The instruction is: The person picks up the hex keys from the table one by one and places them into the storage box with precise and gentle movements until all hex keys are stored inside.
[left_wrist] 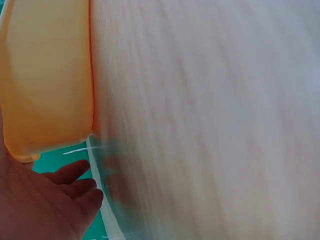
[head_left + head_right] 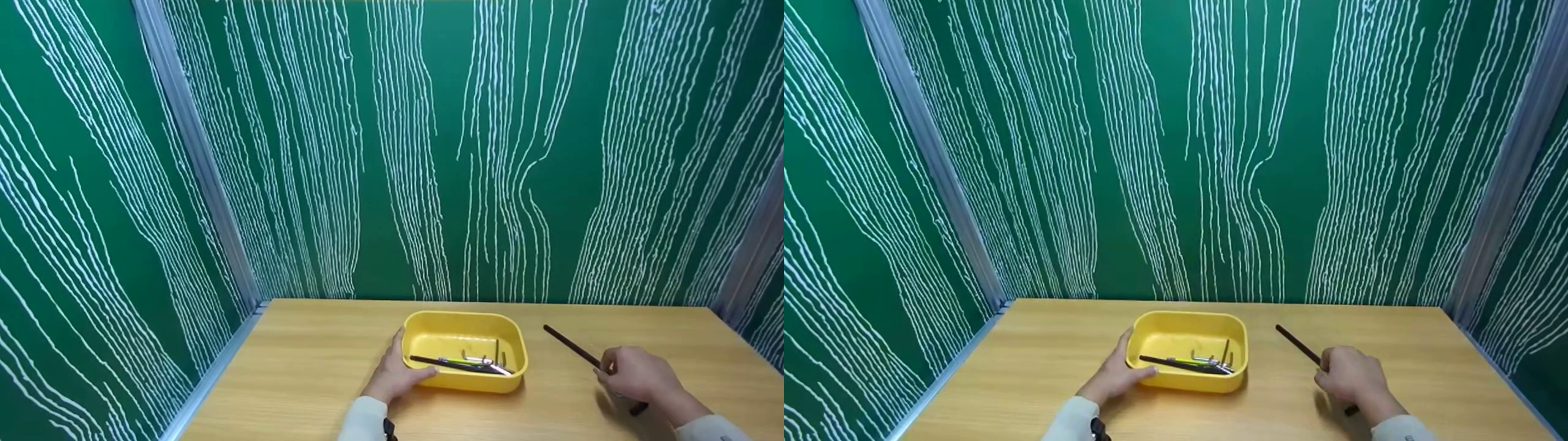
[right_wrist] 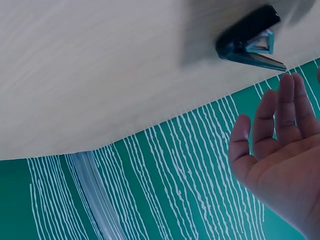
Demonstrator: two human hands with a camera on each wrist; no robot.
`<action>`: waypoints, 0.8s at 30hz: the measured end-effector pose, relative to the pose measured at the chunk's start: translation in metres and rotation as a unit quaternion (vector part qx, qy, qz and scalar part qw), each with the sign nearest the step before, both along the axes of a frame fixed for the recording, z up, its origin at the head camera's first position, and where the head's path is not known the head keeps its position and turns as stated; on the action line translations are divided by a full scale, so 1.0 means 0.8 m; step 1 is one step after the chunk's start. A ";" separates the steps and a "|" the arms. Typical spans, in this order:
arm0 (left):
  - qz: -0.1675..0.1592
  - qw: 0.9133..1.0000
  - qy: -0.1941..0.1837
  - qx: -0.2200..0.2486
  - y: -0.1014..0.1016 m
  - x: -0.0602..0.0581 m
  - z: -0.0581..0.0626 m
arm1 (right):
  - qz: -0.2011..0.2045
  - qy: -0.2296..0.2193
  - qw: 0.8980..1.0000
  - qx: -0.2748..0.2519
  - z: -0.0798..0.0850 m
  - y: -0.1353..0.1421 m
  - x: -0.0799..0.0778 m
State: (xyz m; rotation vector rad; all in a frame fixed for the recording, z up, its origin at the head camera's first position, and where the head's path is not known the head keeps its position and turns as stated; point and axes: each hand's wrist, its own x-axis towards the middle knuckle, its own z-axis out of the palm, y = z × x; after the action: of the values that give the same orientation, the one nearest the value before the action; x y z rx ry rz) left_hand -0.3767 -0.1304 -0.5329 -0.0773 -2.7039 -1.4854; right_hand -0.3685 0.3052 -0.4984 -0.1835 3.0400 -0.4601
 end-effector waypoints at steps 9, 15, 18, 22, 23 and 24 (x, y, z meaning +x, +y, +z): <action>-0.003 1.000 0.005 -0.006 -0.001 -0.001 -0.003 | -0.022 -0.072 0.997 -0.034 -0.007 0.005 0.005; 0.000 1.000 -0.002 -0.007 -0.001 -0.001 -0.003 | -0.027 -0.086 0.995 -0.031 -0.012 0.006 0.005; 0.003 1.000 -0.006 -0.013 -0.001 -0.001 -0.002 | -0.025 -0.083 0.996 -0.018 -0.015 0.008 0.005; 0.007 0.999 -0.004 -0.033 -0.001 0.001 0.001 | -0.024 -0.082 0.996 -0.009 -0.017 0.009 0.004; 0.007 0.999 0.000 -0.036 -0.001 0.001 0.002 | -0.023 -0.082 0.996 -0.008 -0.017 0.010 0.004; 0.007 0.999 0.001 -0.040 -0.001 0.002 0.002 | -0.024 -0.086 0.996 -0.011 -0.017 0.010 0.004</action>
State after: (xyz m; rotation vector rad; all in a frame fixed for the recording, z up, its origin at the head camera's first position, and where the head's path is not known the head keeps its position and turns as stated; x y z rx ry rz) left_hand -0.3752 -0.1309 -0.5313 -0.0639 -2.7557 -1.3716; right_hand -0.3655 0.3134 -0.5122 -0.0666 2.8767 -0.4869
